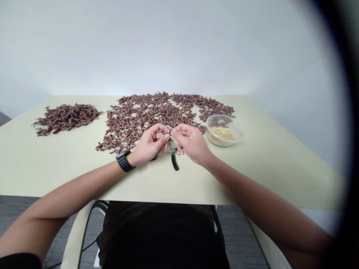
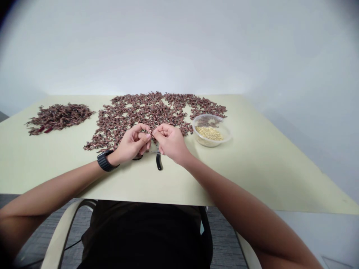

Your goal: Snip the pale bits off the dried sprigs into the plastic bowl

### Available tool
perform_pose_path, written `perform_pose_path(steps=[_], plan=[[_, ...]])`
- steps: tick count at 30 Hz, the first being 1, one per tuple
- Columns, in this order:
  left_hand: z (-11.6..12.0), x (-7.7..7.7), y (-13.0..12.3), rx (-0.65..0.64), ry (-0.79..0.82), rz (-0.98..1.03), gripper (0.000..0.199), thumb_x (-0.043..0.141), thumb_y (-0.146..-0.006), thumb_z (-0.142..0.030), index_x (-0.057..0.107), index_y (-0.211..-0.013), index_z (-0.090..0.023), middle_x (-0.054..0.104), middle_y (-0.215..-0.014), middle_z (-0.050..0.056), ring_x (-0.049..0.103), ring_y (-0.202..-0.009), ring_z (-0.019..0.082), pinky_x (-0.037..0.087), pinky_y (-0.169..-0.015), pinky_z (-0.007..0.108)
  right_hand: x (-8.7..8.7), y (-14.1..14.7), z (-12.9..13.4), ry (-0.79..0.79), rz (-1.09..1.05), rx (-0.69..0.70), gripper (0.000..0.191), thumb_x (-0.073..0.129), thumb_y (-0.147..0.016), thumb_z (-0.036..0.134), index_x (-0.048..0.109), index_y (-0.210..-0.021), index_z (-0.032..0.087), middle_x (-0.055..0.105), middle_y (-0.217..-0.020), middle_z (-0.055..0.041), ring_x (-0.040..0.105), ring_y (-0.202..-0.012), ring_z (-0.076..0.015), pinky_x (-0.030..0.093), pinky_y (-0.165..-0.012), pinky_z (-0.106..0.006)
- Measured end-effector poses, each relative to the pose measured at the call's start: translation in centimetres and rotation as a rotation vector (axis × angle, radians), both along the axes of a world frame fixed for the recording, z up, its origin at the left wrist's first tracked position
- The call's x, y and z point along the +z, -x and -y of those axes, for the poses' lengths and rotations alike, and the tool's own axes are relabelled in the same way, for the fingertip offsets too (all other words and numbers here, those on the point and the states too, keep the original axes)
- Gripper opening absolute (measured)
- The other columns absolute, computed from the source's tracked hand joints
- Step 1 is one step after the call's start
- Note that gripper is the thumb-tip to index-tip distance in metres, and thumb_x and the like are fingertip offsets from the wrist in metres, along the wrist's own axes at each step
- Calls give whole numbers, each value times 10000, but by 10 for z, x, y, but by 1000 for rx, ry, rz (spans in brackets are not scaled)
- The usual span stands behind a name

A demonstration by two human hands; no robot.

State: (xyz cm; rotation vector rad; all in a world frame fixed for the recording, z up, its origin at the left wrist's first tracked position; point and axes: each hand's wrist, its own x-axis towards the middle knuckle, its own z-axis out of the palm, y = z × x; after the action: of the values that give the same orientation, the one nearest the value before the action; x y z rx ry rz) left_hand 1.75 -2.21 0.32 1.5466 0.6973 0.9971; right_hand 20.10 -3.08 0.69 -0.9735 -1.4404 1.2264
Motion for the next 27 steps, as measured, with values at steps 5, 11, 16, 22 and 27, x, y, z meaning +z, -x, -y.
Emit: perform_pose_path(steps=[5, 11, 16, 22, 27], plan=[[-1, 2, 0, -13, 43, 21, 385, 682, -939, -480, 509, -1103, -177, 656, -642, -20, 494, -403, 65, 360, -416, 167, 2, -4, -3, -41, 59, 19, 338, 664, -910, 543, 599, -864, 214, 534, -619, 38, 420, -428, -87, 318, -415, -252], [-2, 1, 0, -54, 97, 72, 331, 644, -970, -467, 544, -1068, -167, 650, -650, -16, 459, -399, 46, 369, -447, 174, 7, -10, -1, -437, 395, -179, 150, 606, -963, 354, 640, -917, 215, 386, -600, 55, 381, -549, -118, 334, -573, -274], [-3, -1, -1, -60, 145, 79, 349, 661, -954, -482, 553, -1056, -166, 649, -655, -13, 446, -391, 49, 316, -403, 172, 2, -14, -4, -641, 536, -168, 144, 532, -997, 301, 624, -930, 212, 435, -639, 38, 423, -596, -128, 362, -647, -280], [-2, -1, -1, -62, 140, 85, 361, 670, -947, -487, 552, -1057, -164, 649, -649, -14, 456, -398, 52, 330, -418, 175, -3, -12, -5, -684, 563, -185, 159, 499, -1012, 313, 604, -944, 215, 468, -650, 27, 446, -610, -141, 367, -667, -287], [-2, 0, -1, -39, 113, 71, 380, 672, -940, -502, 549, -1060, -164, 651, -647, -15, 458, -396, 54, 329, -422, 176, -3, -8, -2, -546, 516, -216, 185, 529, -1000, 356, 615, -919, 214, 423, -612, 39, 437, -585, -138, 351, -612, -277]])
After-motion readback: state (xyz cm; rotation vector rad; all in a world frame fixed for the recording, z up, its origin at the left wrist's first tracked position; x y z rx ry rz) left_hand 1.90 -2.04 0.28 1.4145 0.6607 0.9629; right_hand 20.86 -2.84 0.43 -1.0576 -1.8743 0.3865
